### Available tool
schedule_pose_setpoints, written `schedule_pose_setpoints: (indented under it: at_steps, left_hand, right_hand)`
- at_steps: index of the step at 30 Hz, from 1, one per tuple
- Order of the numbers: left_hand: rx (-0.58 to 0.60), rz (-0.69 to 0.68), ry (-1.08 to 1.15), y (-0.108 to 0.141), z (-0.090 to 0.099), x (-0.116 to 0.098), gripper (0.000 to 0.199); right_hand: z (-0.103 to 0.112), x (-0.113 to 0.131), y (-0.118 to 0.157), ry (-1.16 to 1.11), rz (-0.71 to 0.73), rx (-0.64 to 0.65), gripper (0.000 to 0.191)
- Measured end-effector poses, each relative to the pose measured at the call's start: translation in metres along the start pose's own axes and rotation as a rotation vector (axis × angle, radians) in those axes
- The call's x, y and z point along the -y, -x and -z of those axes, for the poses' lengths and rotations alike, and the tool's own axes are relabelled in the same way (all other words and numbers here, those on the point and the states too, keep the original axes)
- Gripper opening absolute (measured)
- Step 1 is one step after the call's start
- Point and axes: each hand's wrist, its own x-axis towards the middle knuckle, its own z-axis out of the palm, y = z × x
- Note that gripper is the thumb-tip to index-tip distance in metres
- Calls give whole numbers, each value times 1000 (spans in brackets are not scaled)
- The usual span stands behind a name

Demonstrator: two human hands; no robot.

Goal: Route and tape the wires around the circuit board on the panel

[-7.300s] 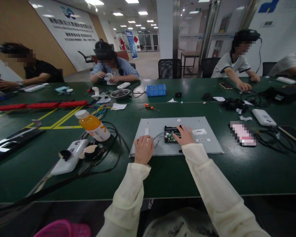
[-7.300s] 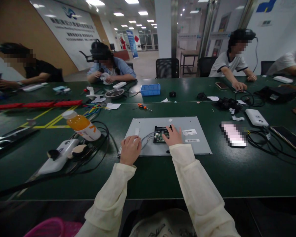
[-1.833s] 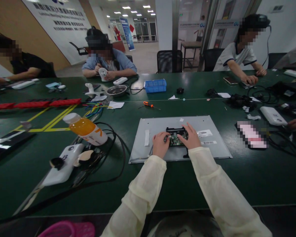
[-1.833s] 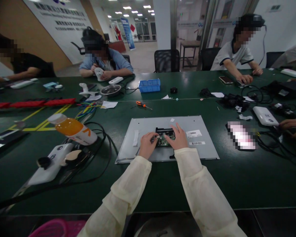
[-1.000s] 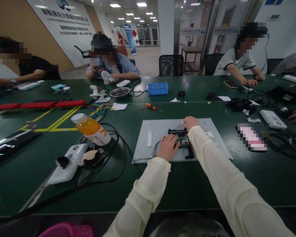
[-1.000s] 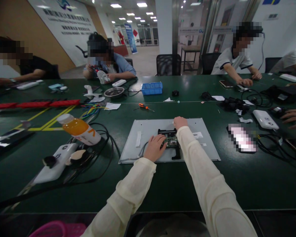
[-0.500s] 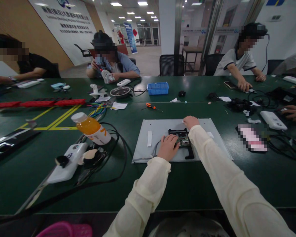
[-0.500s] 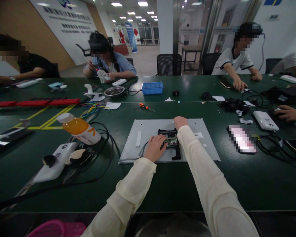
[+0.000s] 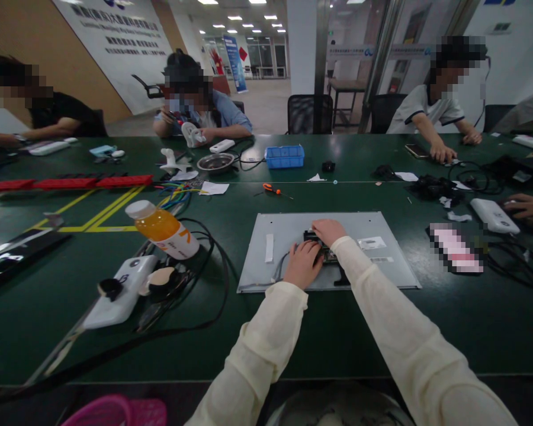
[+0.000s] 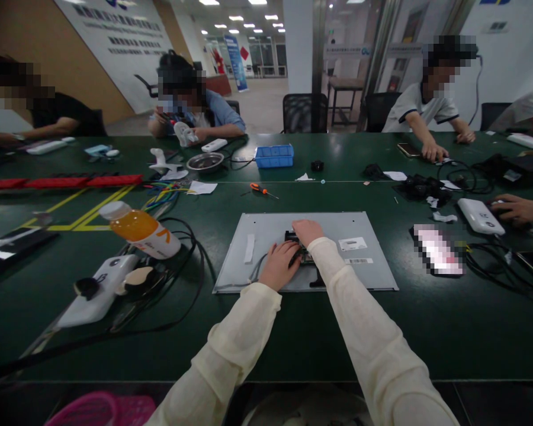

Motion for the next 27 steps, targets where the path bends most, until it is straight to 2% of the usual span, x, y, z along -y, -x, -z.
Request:
schedule_pose_setpoints:
  at_steps: [13,22,27]
  left_hand:
    - [8,-4,12,0,2,1,27]
    - [15,13,12,-1,2,0,28]
    - [11,12,8,0,2,0,28]
  right_hand:
    - [-2,2,6,-51,38,2,30]
    - [-7,4,5,-67,1,9,37]
    - [-10,2,6,-105,15,-6,35]
